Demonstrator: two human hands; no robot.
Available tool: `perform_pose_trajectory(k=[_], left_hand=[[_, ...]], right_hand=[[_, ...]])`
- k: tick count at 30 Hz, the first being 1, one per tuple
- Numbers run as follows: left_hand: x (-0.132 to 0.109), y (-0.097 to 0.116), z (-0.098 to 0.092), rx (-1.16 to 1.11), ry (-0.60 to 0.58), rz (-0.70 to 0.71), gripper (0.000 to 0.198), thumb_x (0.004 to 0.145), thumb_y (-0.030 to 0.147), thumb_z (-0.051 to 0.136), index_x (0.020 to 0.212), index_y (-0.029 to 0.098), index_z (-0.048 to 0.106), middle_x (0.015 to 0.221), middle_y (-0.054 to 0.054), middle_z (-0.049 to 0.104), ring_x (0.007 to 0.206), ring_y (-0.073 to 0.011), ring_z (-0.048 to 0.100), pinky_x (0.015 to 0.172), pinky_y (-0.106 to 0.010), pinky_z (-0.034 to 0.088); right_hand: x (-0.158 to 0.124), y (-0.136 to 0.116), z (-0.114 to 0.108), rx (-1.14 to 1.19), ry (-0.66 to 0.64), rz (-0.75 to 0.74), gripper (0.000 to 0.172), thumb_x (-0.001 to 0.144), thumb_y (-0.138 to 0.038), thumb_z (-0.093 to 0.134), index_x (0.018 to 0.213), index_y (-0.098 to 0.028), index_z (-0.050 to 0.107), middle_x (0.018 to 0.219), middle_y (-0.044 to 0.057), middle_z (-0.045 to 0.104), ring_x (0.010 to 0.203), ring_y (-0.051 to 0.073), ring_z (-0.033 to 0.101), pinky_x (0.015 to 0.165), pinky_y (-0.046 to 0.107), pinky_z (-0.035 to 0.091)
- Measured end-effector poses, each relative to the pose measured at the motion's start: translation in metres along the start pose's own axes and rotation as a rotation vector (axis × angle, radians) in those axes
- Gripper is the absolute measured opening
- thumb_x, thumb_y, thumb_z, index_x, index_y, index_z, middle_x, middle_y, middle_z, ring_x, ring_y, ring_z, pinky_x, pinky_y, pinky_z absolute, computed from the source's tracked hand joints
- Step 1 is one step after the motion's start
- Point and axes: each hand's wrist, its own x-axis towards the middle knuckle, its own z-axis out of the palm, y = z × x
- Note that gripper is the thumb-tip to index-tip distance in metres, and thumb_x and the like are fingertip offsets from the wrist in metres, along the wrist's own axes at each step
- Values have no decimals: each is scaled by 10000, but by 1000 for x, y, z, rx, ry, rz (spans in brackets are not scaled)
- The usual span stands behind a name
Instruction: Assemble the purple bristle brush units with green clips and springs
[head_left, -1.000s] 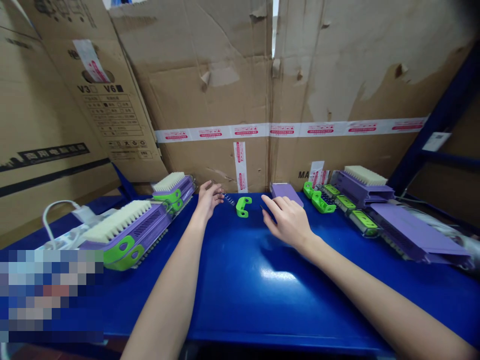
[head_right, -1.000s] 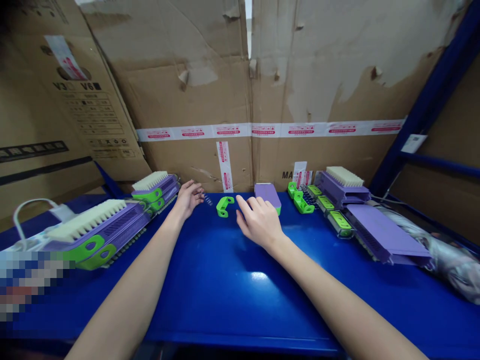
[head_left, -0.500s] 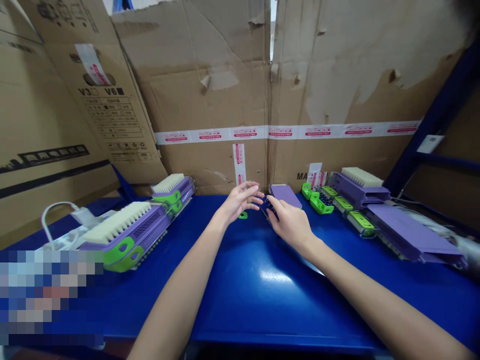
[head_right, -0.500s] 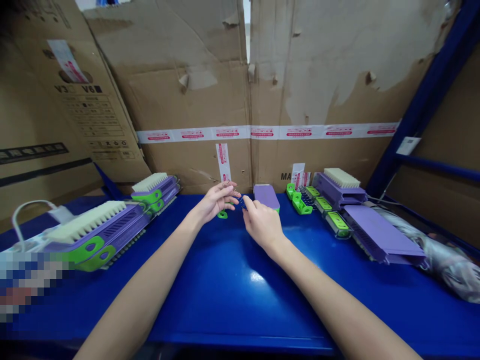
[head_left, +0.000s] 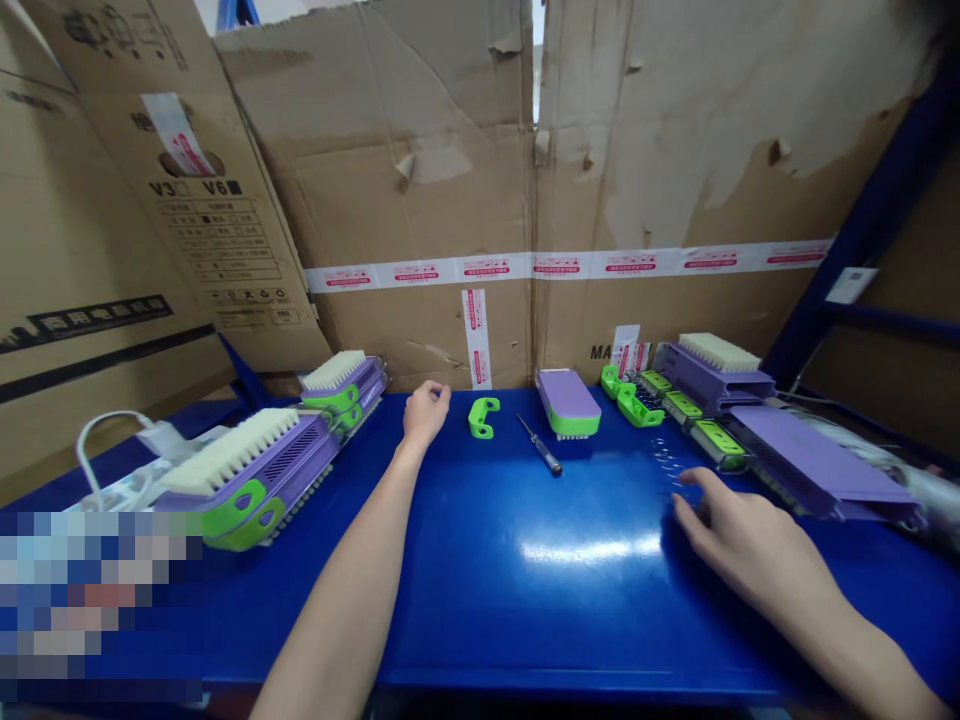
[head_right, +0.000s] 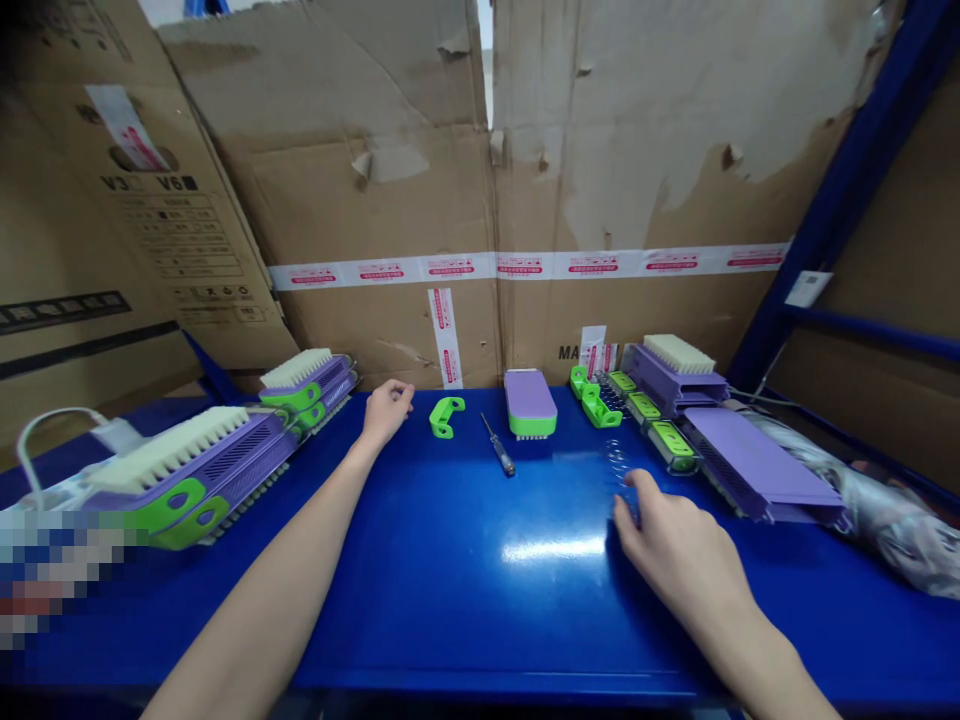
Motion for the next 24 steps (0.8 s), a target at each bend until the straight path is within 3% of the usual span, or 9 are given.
perform_pose_trajectory(k=[5, 12, 17, 24], left_hand=[[4, -3, -1, -44, 15, -40, 224, 823, 372, 487, 883, 199, 616, 645, -16, 678, 594, -154, 633, 591, -239, 430], [4, -4, 1, -20, -5, -14, 211, 812, 370, 489, 842, 203, 614, 601, -4, 654, 584, -155, 625, 576, -238, 419], [4, -4, 1, -25, -12, -27, 205, 804, 373, 494, 824, 203, 607, 577, 1, 633, 560, -154, 612, 540, -235, 397], [4, -5, 3, -25, -39, -20, 215, 809, 380, 486, 827, 203, 607, 557, 4, 617, 556, -155, 608, 537, -237, 396]], right_hand=[[-3, 26, 7, -128, -11, 32, 292, 903, -347, 370, 1085, -194, 540, 764, 88, 693, 618, 272, 651, 465, 293, 339], [13, 17, 3, -277, 0, 2, 230, 902, -315, 387, 943, -186, 574, 710, 92, 641, 563, 270, 613, 422, 294, 273], [3, 17, -6, -353, 23, -23, 275, 894, -351, 422, 1031, -175, 584, 767, 102, 613, 597, 281, 627, 418, 312, 305], [-14, 29, 0, -317, -136, 15, 361, 894, -156, 347, 1217, -161, 510, 863, 104, 628, 650, 273, 657, 470, 365, 378]])
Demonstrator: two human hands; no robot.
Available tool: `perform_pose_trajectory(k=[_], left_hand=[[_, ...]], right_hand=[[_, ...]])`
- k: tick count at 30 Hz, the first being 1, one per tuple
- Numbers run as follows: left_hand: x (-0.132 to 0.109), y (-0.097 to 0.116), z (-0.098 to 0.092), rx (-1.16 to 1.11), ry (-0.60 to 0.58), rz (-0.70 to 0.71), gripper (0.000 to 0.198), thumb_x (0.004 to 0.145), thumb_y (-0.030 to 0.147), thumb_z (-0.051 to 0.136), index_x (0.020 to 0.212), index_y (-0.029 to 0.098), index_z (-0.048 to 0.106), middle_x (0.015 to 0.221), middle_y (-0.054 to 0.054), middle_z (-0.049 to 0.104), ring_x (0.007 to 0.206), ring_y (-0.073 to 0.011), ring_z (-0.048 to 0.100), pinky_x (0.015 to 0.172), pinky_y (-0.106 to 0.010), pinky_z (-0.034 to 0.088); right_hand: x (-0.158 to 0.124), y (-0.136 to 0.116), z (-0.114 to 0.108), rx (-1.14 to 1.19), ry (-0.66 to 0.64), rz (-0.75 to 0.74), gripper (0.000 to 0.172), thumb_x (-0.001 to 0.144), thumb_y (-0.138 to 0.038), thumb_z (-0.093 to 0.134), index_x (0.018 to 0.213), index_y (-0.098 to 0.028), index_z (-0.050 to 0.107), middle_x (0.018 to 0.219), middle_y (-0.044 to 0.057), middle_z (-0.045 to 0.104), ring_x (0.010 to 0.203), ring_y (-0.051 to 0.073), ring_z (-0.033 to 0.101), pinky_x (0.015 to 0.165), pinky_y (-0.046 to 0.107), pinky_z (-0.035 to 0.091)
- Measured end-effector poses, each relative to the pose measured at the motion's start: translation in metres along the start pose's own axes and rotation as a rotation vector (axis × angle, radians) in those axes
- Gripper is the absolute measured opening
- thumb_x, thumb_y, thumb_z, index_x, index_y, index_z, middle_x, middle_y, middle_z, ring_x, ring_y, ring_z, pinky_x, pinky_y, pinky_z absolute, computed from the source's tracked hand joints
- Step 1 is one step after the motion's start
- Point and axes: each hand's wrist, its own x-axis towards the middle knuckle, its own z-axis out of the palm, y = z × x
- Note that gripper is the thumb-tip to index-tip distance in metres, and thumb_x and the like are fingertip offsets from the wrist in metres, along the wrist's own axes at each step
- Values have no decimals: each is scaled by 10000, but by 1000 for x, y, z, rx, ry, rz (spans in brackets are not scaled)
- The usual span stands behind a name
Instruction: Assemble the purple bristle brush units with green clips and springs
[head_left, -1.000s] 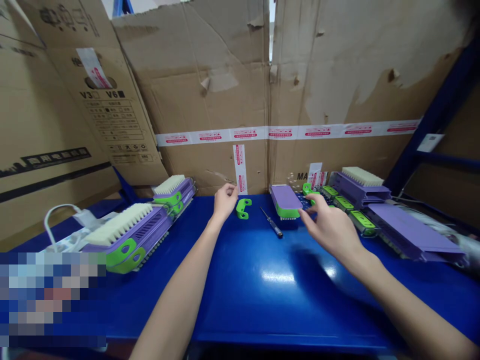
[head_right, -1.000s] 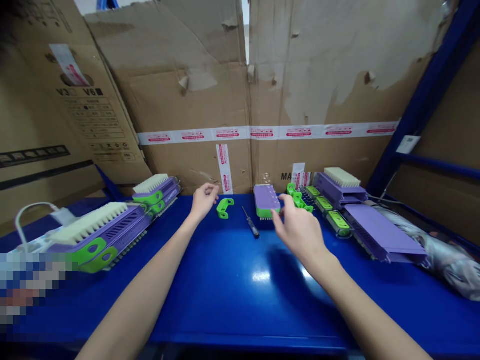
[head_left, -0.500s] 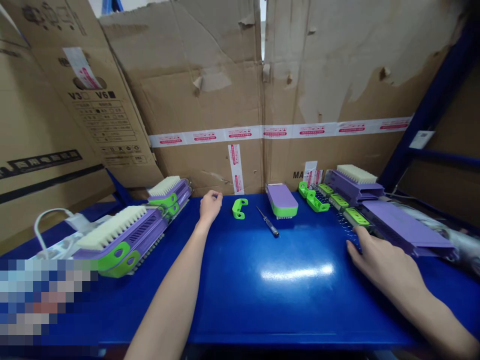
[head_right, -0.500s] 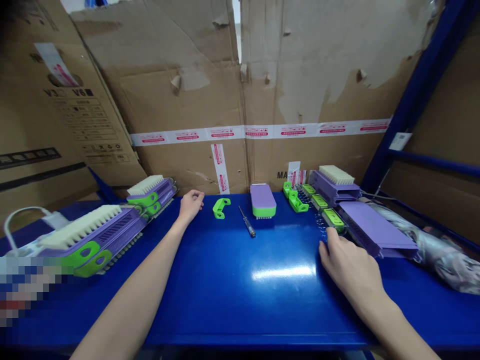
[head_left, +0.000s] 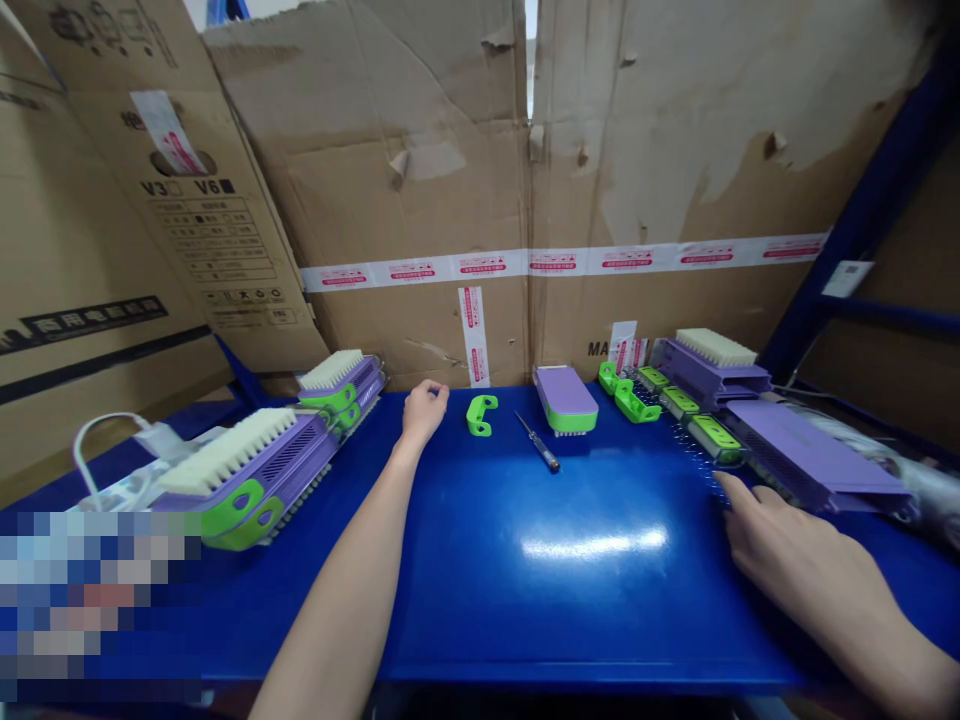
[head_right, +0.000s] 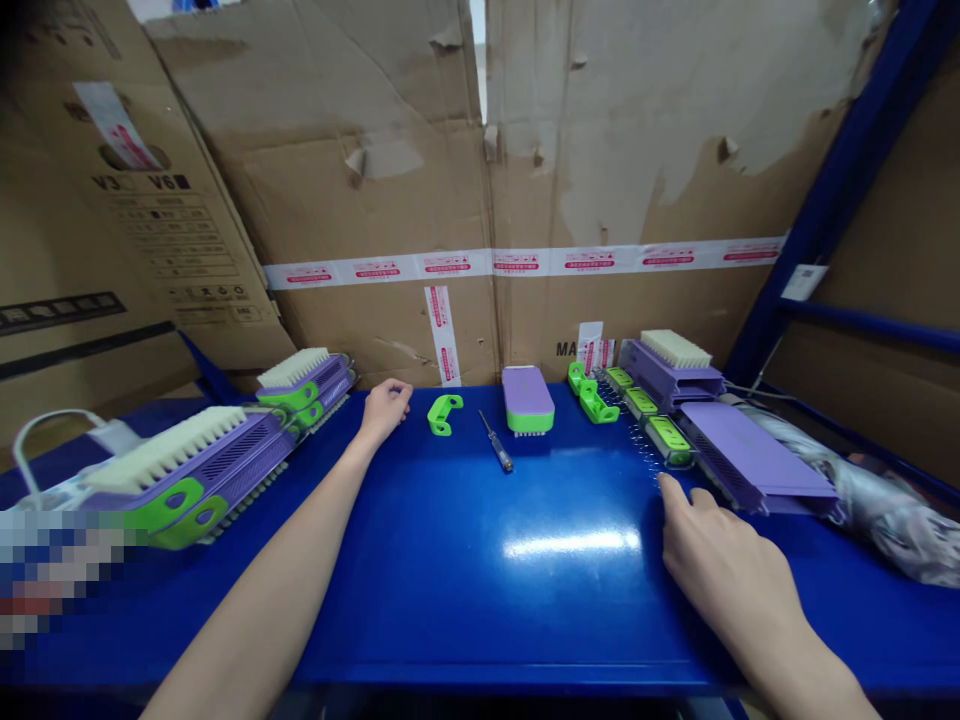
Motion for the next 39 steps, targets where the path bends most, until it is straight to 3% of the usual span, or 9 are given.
perform_pose_trajectory(k=[8, 14, 21, 26, 30, 33, 36, 39], left_hand=[[0, -2, 1, 36, -48, 15, 237, 814, 393, 493, 854, 194, 616, 578, 3, 617, 549, -146, 587, 550, -236, 392], [-10, 12, 2, 58, -222, 149, 344, 761, 480, 592, 952, 195, 620, 643, 8, 610, 610, -141, 578, 580, -231, 383], [-22, 36, -9, 27, -583, 184, 563, 733, 284, 594, 1281, 202, 490, 624, 40, 561, 526, -105, 499, 514, -211, 351], [-26, 49, -14, 126, -834, 144, 299, 717, 317, 551, 967, 179, 635, 611, 26, 579, 428, -82, 475, 406, -201, 300], [-30, 56, -16, 72, -1052, -6, 303, 680, 279, 580, 964, 172, 585, 583, 20, 605, 454, -109, 568, 379, -173, 313], [-34, 60, -18, -41, -1249, -139, 537, 640, 269, 664, 1142, 166, 503, 663, -9, 670, 559, -170, 659, 433, -203, 433], [-38, 63, -19, -126, -1362, -189, 780, 582, 295, 769, 1257, 144, 408, 738, -48, 707, 676, -214, 699, 550, -273, 532], [-40, 66, -16, -60, -1431, -210, 674, 568, 354, 807, 1121, 126, 498, 710, -74, 710, 664, -212, 698, 585, -290, 548]], right_hand=[[24, -8, -12, 19, -116, 2, 362, 940, -187, 276, 1249, -138, 456, 1009, 133, 637, 758, 273, 674, 532, 339, 403], [27, -11, -19, 2, -117, 0, 349, 950, -198, 257, 1221, -127, 464, 960, 134, 647, 750, 266, 677, 504, 308, 376], [20, -17, -24, -49, 77, 31, 350, 963, -331, 300, 1198, -158, 493, 862, 93, 633, 688, 275, 661, 447, 313, 329], [7, -40, -19, 15, 275, -80, 307, 937, -372, 389, 1145, -187, 519, 873, 79, 646, 691, 223, 651, 426, 265, 294], [-6, -70, -18, 116, 289, -245, 299, 925, -380, 409, 1135, -208, 533, 824, 58, 632, 679, 203, 641, 438, 246, 316], [-11, -96, -28, 219, 281, -367, 326, 933, -382, 393, 1175, -204, 517, 877, 65, 617, 742, 205, 635, 468, 248, 371], [-8, -121, -45, 303, 239, -451, 371, 935, -394, 389, 1236, -200, 482, 986, 92, 600, 841, 218, 619, 521, 254, 423], [-2, -143, -60, 346, 183, -516, 384, 921, -400, 425, 1248, -207, 477, 1055, 109, 579, 934, 241, 589, 580, 267, 455]])
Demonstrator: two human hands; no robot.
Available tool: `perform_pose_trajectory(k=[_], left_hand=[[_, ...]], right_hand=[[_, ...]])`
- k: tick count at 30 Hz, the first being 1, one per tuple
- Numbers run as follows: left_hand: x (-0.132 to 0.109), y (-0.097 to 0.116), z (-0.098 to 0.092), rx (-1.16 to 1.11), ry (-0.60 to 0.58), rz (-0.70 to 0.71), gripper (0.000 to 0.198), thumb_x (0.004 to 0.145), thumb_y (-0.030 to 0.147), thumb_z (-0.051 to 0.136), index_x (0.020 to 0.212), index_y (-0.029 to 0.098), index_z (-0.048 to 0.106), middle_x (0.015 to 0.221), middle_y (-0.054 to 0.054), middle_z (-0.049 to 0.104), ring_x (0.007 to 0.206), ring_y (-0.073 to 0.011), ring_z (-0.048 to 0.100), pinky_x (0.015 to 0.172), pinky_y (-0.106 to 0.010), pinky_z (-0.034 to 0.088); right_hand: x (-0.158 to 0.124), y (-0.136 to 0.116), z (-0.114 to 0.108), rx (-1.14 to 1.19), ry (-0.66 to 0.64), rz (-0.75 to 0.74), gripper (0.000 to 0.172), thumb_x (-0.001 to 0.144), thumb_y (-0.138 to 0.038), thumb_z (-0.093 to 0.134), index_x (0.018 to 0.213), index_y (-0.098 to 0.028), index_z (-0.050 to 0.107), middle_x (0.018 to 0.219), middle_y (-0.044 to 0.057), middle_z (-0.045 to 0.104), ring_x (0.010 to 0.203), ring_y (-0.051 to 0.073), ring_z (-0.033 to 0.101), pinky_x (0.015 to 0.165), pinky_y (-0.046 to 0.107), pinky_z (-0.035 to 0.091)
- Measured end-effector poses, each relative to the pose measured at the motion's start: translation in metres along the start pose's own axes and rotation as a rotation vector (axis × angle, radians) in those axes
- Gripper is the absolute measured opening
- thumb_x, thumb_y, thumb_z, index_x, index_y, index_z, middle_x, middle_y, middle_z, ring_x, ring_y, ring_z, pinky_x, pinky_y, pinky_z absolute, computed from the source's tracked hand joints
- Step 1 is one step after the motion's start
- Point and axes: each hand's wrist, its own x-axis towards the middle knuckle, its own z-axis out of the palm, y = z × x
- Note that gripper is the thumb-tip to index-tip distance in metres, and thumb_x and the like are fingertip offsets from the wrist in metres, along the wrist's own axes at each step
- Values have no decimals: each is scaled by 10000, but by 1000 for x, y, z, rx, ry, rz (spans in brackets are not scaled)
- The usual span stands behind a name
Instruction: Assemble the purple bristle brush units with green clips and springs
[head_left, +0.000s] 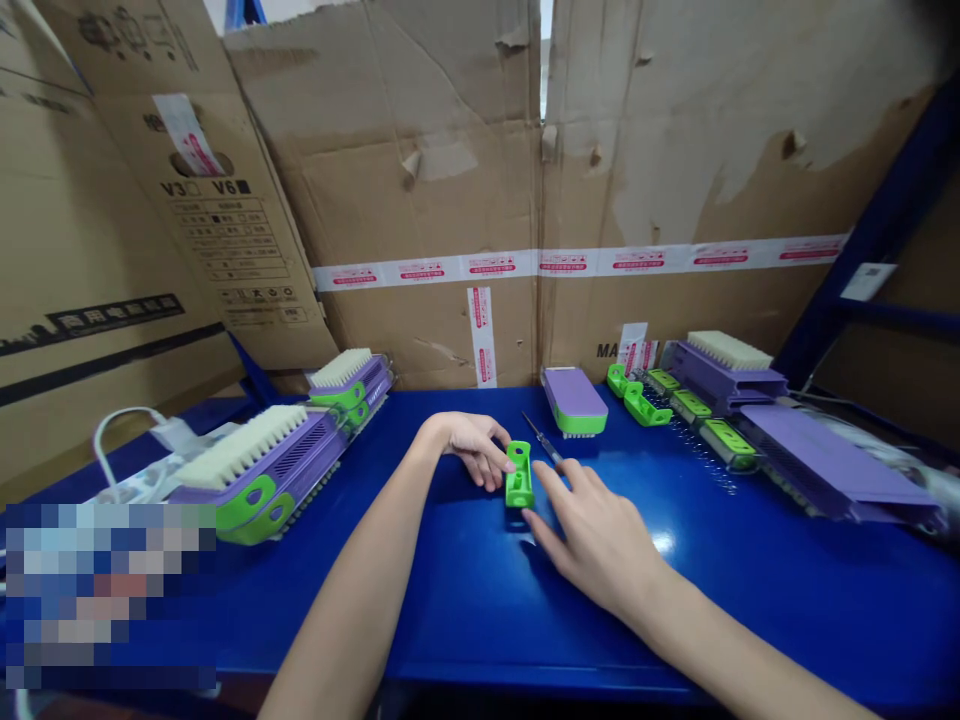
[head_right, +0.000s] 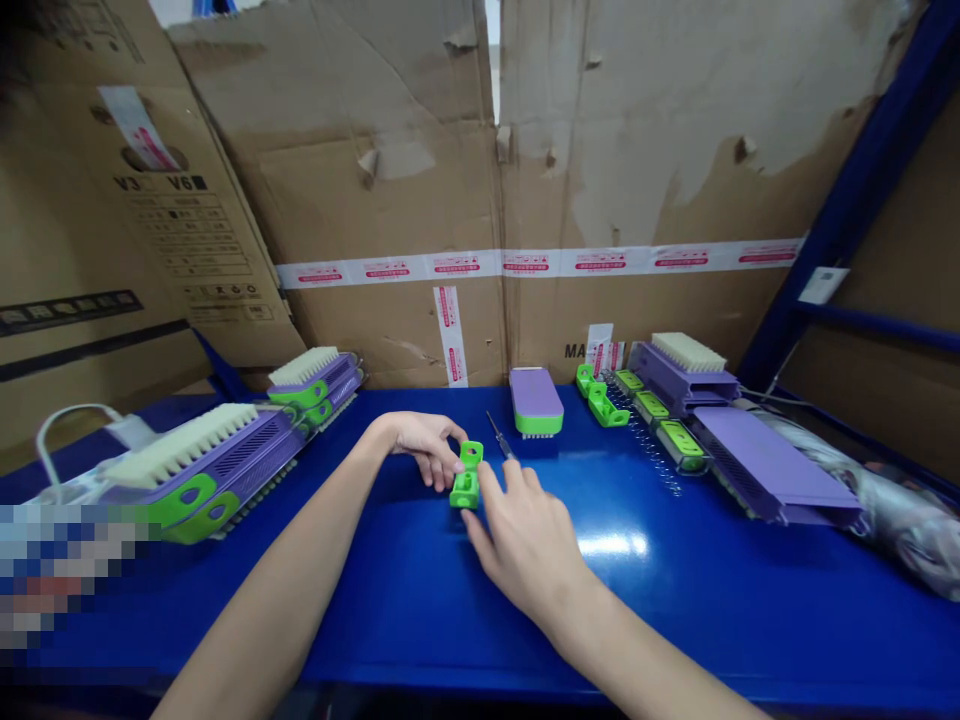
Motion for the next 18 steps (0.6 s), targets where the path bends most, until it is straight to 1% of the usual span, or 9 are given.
perform_pose_trajectory(k=[2, 3, 5, 8, 11, 13, 14, 16, 18], left_hand=[[2, 1, 0, 56, -17, -24, 524, 577, 376, 805, 970, 139, 552, 674, -69, 702, 637, -206, 692, 574, -292, 547], [2, 0, 0, 75, -16, -19, 486, 579, 379, 803, 930, 148, 560, 665, -61, 698, 630, -205, 690, 567, -295, 545], [0, -2, -3, 70, 9, 20, 489, 579, 370, 802, 955, 166, 563, 668, -42, 695, 632, -203, 688, 562, -296, 543], [-4, -9, -9, -13, 88, 97, 574, 599, 359, 791, 1086, 192, 537, 711, -24, 696, 656, -186, 686, 585, -285, 538], [-8, -20, -16, -112, 182, 152, 568, 657, 414, 751, 1130, 199, 520, 750, -28, 693, 691, -176, 682, 608, -279, 533], [-8, -26, -19, -164, 228, 170, 549, 686, 441, 727, 1128, 192, 518, 756, -39, 690, 703, -171, 677, 617, -276, 526], [-8, -28, -20, -183, 239, 175, 544, 694, 443, 721, 1129, 188, 515, 758, -44, 690, 704, -169, 674, 620, -274, 522], [-7, -30, -22, -208, 246, 185, 542, 705, 438, 716, 1135, 182, 510, 757, -51, 688, 696, -164, 669, 619, -271, 514], [-7, -31, -22, -222, 243, 189, 545, 708, 433, 716, 1142, 180, 506, 755, -52, 687, 688, -163, 667, 615, -272, 508]], right_hand=[[10, -9, 0, 21, -34, -26, 382, 910, -404, 447, 1238, -213, 488, 1059, 112, 574, 956, 255, 574, 597, 278, 464], [14, -12, 1, 24, -52, -36, 374, 907, -404, 453, 1225, -213, 500, 1054, 112, 573, 954, 261, 570, 602, 286, 467], [18, -17, 3, 20, -76, -53, 338, 906, -386, 451, 1179, -204, 531, 1041, 113, 575, 941, 269, 565, 610, 306, 471], [15, -18, 5, 11, -83, -80, 263, 900, -295, 443, 1104, -185, 566, 1015, 110, 580, 911, 262, 563, 622, 319, 467], [-4, -11, 7, 15, -47, -114, 208, 860, -167, 448, 1012, -185, 588, 985, 96, 587, 851, 230, 562, 619, 304, 449], [-24, -2, 8, 31, 16, -150, 178, 851, -130, 432, 904, -187, 592, 925, 82, 587, 779, 206, 555, 609, 300, 437], [-35, 4, 9, 43, 59, -168, 188, 857, -125, 411, 869, -187, 588, 868, 74, 579, 736, 199, 544, 601, 303, 432], [-56, 19, 8, 63, 121, -191, 238, 870, -112, 363, 871, -186, 589, 785, 63, 562, 693, 195, 535, 593, 306, 434], [-72, 34, 4, 86, 152, -180, 255, 886, -128, 343, 865, -191, 589, 778, 61, 570, 664, 180, 539, 577, 292, 444]])
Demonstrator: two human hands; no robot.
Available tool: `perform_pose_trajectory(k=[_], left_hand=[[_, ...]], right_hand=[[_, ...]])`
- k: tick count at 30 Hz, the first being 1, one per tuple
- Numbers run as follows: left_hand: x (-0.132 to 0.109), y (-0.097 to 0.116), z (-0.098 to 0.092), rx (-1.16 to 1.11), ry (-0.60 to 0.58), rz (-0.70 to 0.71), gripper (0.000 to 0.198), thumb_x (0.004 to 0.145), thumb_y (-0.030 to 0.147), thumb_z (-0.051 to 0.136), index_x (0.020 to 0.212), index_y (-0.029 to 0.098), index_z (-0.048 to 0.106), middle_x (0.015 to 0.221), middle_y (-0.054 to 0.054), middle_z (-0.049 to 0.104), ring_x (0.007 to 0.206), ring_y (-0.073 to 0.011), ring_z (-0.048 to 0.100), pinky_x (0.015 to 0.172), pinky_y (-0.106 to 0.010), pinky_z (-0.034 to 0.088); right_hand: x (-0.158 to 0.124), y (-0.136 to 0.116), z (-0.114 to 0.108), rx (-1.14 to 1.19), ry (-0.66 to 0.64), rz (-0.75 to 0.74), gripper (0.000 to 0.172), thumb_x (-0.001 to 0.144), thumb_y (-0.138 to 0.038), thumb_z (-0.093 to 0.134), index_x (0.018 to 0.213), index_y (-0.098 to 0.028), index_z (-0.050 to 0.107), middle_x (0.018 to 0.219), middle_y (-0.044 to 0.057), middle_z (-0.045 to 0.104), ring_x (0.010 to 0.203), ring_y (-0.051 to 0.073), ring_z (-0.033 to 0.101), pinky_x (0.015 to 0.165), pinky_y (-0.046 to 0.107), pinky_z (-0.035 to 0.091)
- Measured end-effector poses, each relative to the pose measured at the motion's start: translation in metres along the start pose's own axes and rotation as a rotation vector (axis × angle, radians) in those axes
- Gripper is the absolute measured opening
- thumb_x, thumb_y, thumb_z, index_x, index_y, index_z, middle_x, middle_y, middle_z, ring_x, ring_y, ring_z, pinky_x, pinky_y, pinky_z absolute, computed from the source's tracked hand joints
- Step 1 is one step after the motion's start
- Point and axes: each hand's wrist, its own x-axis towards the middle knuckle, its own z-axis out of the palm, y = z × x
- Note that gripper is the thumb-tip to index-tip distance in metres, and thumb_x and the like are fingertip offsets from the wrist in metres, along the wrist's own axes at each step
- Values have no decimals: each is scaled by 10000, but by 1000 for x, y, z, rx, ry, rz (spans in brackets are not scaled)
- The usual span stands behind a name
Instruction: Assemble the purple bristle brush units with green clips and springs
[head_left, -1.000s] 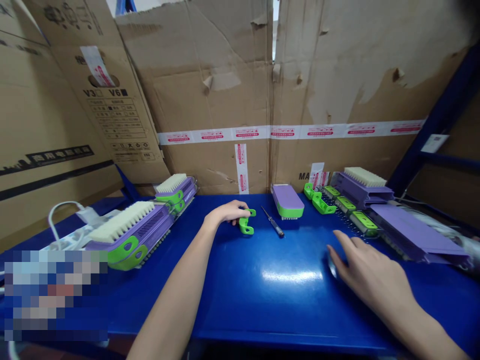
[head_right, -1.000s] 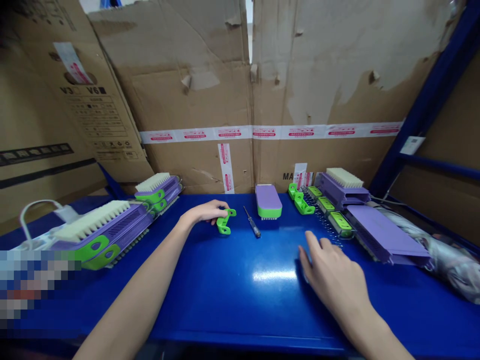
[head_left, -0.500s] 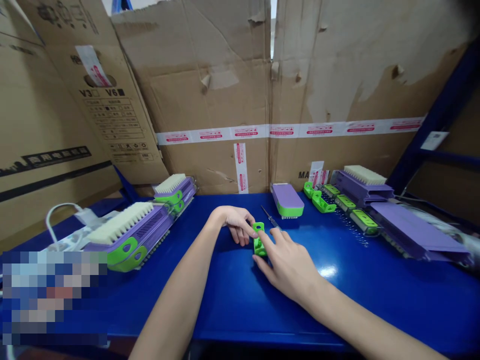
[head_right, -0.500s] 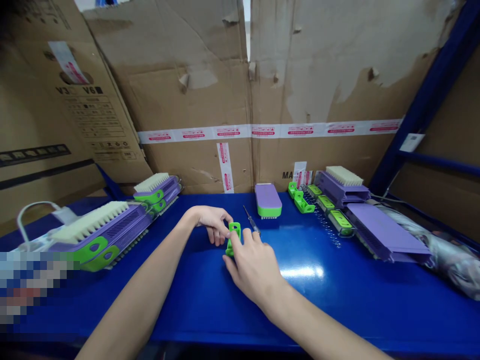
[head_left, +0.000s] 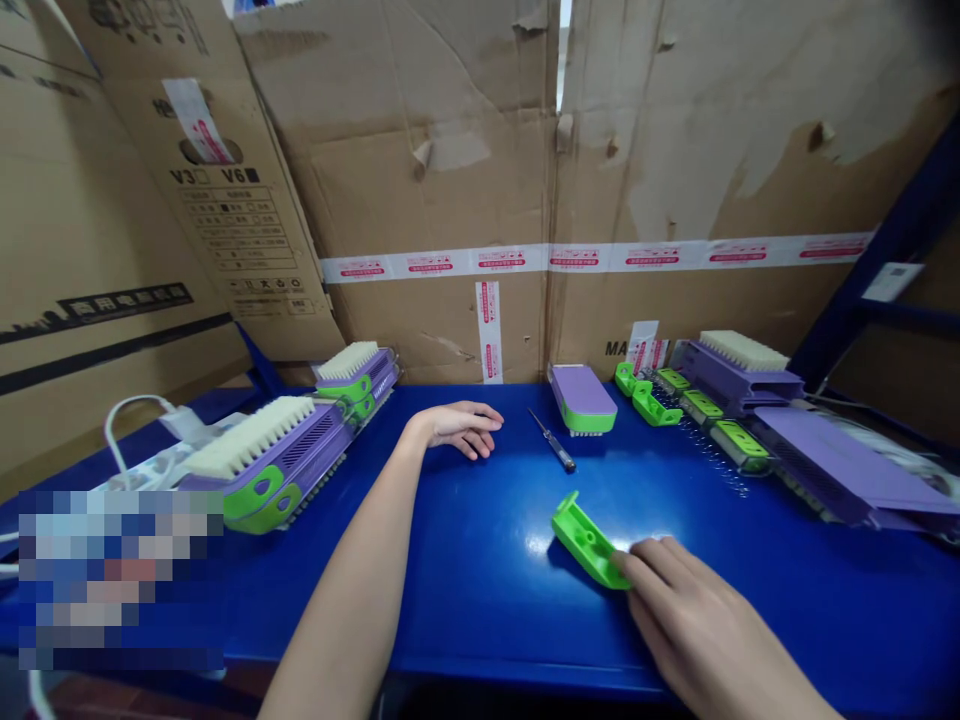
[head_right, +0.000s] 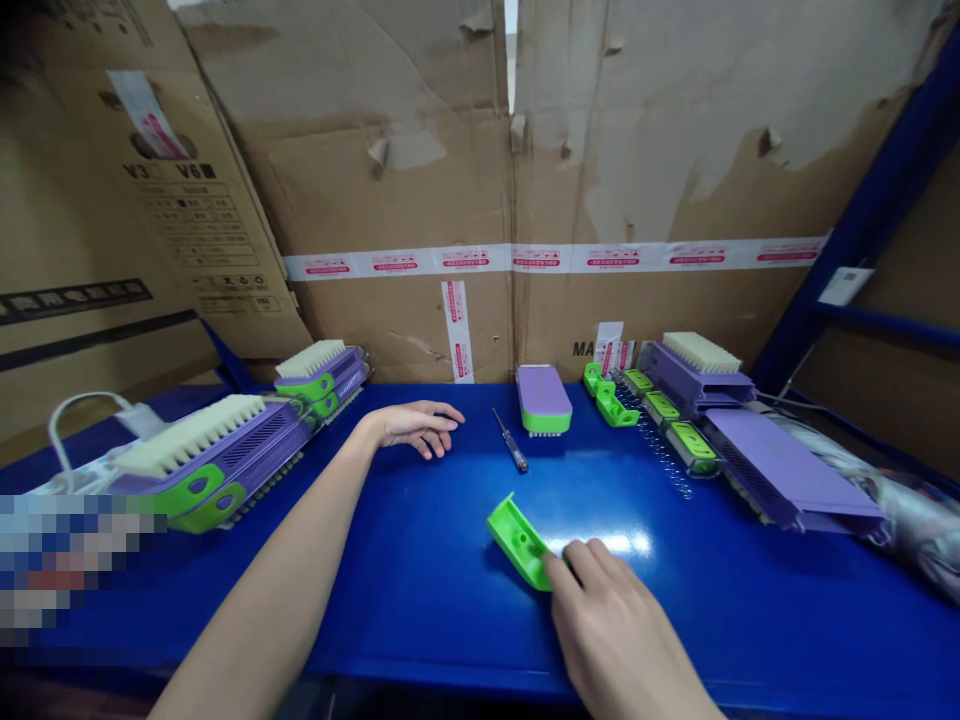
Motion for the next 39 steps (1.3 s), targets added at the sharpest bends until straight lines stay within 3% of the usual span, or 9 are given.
perform_pose_trajectory(k=[6, 14, 21, 28, 34, 39], left_hand=[[-1, 1, 2, -16, 14, -3, 542, 709, 428, 722, 1144, 184, 509, 753, -47, 684, 671, -158, 664, 606, -269, 502], [-1, 2, 3, -23, 21, -3, 569, 691, 442, 734, 1141, 181, 503, 742, -45, 680, 662, -162, 663, 597, -271, 497], [-2, 3, 5, -23, 25, -9, 563, 696, 447, 726, 1134, 180, 494, 730, -42, 676, 653, -163, 663, 592, -272, 498], [-4, 6, 6, -3, 26, -13, 583, 692, 450, 726, 1153, 181, 491, 738, -39, 673, 669, -168, 665, 606, -279, 498], [-4, 6, 6, 8, 17, -12, 582, 697, 455, 724, 1157, 182, 494, 737, -39, 673, 678, -167, 667, 614, -279, 499], [-4, 6, 5, 7, 19, -13, 577, 701, 449, 723, 1157, 179, 495, 740, -41, 674, 674, -169, 666, 607, -280, 502]], right_hand=[[-20, 33, -19, -35, 30, 131, 242, 904, -256, 376, 864, -201, 608, 823, 69, 614, 648, 165, 597, 557, 272, 487], [-16, 54, -13, -126, 38, 221, 336, 901, -413, 396, 969, -185, 633, 889, 87, 639, 709, 194, 633, 561, 290, 492], [16, 58, -3, -261, -49, 386, 487, 878, -615, 379, 693, -198, 548, 686, 41, 559, 629, 202, 602, 462, 266, 344], [37, 85, 4, -356, -229, 484, 252, 920, -346, 420, 793, -172, 551, 738, 49, 583, 649, 200, 622, 464, 265, 271], [44, 103, 2, -405, -285, 547, 221, 911, -317, 441, 857, -154, 580, 738, 66, 597, 655, 214, 631, 478, 272, 310], [41, 112, 5, -437, -258, 568, 265, 902, -325, 437, 821, -135, 602, 733, 88, 602, 643, 231, 629, 484, 280, 343]])
